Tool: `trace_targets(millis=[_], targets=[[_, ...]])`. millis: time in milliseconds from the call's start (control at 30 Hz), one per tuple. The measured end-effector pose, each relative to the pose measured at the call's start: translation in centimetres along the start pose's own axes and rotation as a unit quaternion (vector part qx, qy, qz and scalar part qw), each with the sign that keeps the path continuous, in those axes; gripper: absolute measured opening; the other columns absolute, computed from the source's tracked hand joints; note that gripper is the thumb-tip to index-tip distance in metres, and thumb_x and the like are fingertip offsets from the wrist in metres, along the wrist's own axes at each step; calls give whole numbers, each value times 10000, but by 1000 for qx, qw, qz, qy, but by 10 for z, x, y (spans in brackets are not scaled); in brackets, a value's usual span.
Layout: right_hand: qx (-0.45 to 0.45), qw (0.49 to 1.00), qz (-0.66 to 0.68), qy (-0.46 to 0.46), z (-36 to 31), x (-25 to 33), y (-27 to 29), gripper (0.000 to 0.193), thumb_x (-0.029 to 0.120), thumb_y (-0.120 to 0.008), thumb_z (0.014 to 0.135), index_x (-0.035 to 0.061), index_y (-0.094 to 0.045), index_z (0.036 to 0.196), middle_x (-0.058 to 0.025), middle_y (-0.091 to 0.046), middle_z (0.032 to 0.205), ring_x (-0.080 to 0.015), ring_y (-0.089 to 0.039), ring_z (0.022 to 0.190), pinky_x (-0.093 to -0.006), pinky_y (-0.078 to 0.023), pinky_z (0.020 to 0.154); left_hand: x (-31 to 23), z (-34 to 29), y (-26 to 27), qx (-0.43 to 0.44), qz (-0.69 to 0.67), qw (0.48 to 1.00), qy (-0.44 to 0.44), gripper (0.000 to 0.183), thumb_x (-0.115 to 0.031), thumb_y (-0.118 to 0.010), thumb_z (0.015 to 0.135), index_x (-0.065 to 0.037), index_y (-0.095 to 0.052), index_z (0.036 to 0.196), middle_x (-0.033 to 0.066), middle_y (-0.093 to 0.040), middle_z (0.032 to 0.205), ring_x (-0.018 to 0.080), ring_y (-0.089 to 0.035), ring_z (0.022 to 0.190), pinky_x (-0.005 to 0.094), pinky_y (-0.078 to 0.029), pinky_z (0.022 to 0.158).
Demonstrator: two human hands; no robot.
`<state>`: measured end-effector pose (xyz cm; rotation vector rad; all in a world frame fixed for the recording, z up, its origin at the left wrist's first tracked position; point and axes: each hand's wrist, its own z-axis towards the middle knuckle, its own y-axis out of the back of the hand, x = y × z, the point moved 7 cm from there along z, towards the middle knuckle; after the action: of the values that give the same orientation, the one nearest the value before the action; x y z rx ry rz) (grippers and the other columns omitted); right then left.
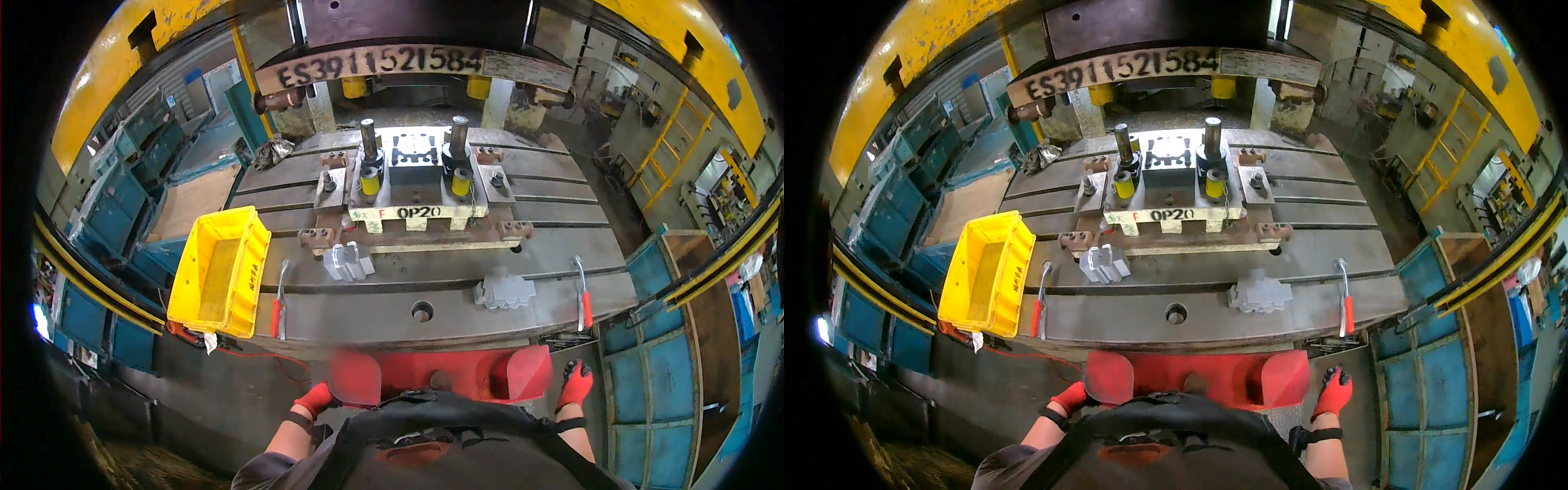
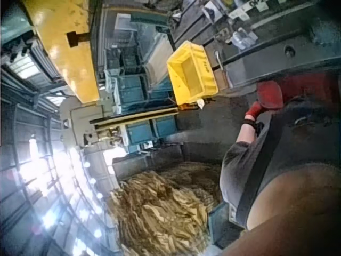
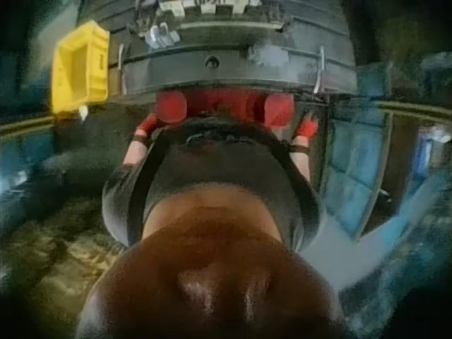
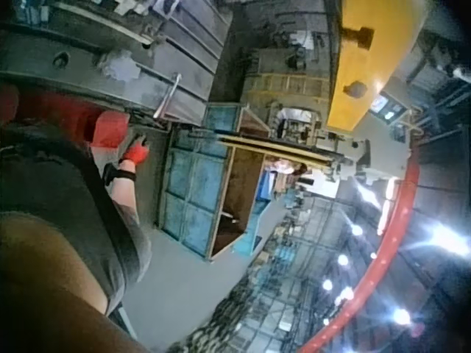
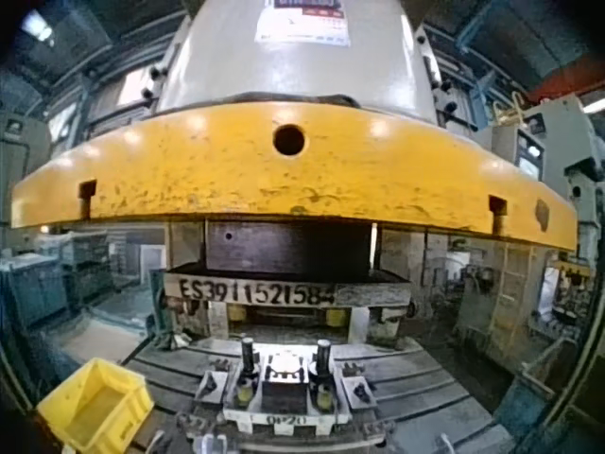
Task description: Operating an industrial press to process and fabricate metal components.
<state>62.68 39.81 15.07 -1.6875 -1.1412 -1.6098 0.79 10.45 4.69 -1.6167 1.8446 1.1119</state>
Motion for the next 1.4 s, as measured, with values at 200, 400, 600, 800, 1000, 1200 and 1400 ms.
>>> trace_targets(millis=[200, 400, 600, 800, 1000, 1200, 1400], targets=[[351, 930, -95, 50, 43, -223, -29, 512, 528, -569, 796, 102, -576, 1079, -100, -624, 979, -262, -616, 854, -390, -499, 590, -28, -9, -14, -12, 19, 1000, 19, 389, -346, -655, 745, -50, -626, 996, 102, -662, 882, 190, -587, 718, 333, -465, 630], [317, 913, 63, -247, -20, -165, -57, 378, 381, -507, 858, 86, -552, 1089, -85, -635, 960, -268, -632, 801, -397, -515, 580, 14, 14, -3, -31, 115, 992, 36, 415, -355, -664, 740, -82, -612, 1048, 166, -637, 985, 241, -607, 822, 357, -474, 720], [262, 956, -123, 52, -1, -159, -51, 283, 230, -579, 841, 48, -587, 1058, -89, -655, 894, -234, -635, 743, -369, -503, 569, -2, 12, -6, -32, 102, 994, -22, 444, -315, -672, 752, -87, -584, 1123, 154, -600, 1120, 287, -570, 1022, 363, -440, 882], [332, 919, -211, 13, 0, -182, -59, 364, 315, -628, 815, 143, -557, 1127, -69, -630, 1029, -201, -618, 834, -354, -511, 686, -14, 8, -3, -12, 53, 995, -78, 505, -244, -678, 762, -77, -522, 1212, 145, -530, 1238, 279, -501, 1127, 352, -407, 934], [250, 947, -42, -197, -13, -163, -57, 402, 297, -673, 779, 83, -536, 1091, -101, -622, 1000, -217, -618, 814, -378, -510, 644, -85, -22, -17, 14, 40, 996, -78, 521, -197, -569, 864, -90, -381, 1338, 99, -408, 1362, 228, -422, 1216, 339, -379, 989], [260, 955, -111, -90, -5, -155, -58, 443, 290, -686, 772, 44, -508, 1093, -124, -606, 1029, -218, -605, 872, -376, -501, 682, -153, -55, -31, 42, -44, 995, -80, 471, -183, -447, 938, -89, -306, 1377, 54, -333, 1410, 184, -381, 1246, 325, -378, 1000], [262, 949, -144, -103, -6, -161, -48, 487, 295, -690, 767, 12, -484, 1106, -142, -593, 1063, -237, -590, 931, -373, -486, 747, -121, -44, -19, 6, 184, 978, -94, 431, -204, -489, 905, -74, -417, 1309, 69, -505, 1255, 178, -472, 1156, 307, -412, 934]])
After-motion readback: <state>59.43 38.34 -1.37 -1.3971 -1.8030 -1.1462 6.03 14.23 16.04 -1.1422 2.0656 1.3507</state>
